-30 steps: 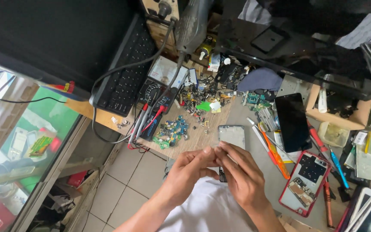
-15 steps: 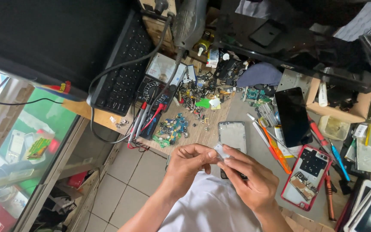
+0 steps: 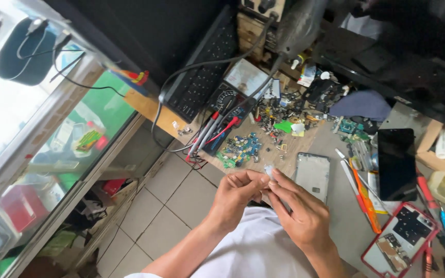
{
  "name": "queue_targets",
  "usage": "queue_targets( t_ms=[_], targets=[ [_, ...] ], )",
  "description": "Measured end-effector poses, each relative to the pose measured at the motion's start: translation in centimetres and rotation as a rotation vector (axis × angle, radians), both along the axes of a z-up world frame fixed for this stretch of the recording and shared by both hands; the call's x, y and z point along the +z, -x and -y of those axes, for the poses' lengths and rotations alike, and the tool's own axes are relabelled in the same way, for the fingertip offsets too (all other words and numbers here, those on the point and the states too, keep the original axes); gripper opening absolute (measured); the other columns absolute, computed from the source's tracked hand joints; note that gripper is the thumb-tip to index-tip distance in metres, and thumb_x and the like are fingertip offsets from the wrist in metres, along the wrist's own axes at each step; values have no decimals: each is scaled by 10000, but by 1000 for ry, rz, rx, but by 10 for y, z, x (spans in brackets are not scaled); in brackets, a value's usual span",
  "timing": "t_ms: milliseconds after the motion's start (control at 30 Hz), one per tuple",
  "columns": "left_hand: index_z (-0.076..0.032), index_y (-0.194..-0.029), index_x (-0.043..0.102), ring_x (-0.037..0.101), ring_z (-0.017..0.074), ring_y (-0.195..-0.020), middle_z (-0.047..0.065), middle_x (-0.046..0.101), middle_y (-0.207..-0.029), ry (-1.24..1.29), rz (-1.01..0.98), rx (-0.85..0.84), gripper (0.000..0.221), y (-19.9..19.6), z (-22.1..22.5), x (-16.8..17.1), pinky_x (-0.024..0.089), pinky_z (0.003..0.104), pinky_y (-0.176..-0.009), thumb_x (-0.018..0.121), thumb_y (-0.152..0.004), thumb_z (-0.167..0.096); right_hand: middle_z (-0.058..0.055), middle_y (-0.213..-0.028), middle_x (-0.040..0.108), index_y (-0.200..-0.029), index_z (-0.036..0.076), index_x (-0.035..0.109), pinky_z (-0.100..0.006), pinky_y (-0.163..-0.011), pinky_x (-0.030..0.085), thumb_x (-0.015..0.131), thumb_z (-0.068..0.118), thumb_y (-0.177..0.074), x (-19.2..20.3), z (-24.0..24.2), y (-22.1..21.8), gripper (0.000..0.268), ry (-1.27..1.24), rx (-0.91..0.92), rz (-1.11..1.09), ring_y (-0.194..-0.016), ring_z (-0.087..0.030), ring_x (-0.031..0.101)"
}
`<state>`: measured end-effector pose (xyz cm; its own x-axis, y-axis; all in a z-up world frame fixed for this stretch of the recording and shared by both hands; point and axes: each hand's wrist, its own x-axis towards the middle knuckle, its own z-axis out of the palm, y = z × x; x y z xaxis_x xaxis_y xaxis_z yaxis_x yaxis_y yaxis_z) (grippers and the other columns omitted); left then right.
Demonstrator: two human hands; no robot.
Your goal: Applying adhesive to a smartphone frame and reassembling internal ribbon cables on a repair bench.
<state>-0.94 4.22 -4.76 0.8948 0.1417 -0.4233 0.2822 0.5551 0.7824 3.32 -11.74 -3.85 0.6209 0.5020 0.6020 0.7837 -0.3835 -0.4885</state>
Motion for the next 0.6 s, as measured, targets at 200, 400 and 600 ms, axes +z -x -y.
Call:
queue_targets(
  t_ms=[200, 400, 600],
  targets=[
    [16, -902, 813, 602, 114, -587, 121, 774, -788, -290, 27, 395, 84, 19, -69, -14, 504, 229, -549, 813, -833, -31, -152, -1327, 692, -1205, 32, 721, -298, -1026, 594, 820, 70, -884, 11, -14, 13, 338, -31, 131, -104, -1150, -186, 744],
    [-96, -874, 777, 627, 79, -666, 11, 765, -791, -873, -392, 501, 132, 9, -131, 14, 514, 246, -578, 786, -931, -214, -120, -1310, 707, -1164, 51, 746, -290, -1030, 598, 802, 57, -869, 3, 5, 26, 300, -26, 54, -222, -1139, -174, 746],
    [-99, -891, 739, 758, 88, -616, 41, 779, -722, -917, -435, 541, 149, -12, -138, 4, 609, 206, -610, 808, -929, -226, -117, -1282, 723, -1134, 50, 751, -295, -1006, 602, 784, 65, -881, -5, 8, 40, 255, -18, 19, -258, -1107, -167, 757]
  ],
)
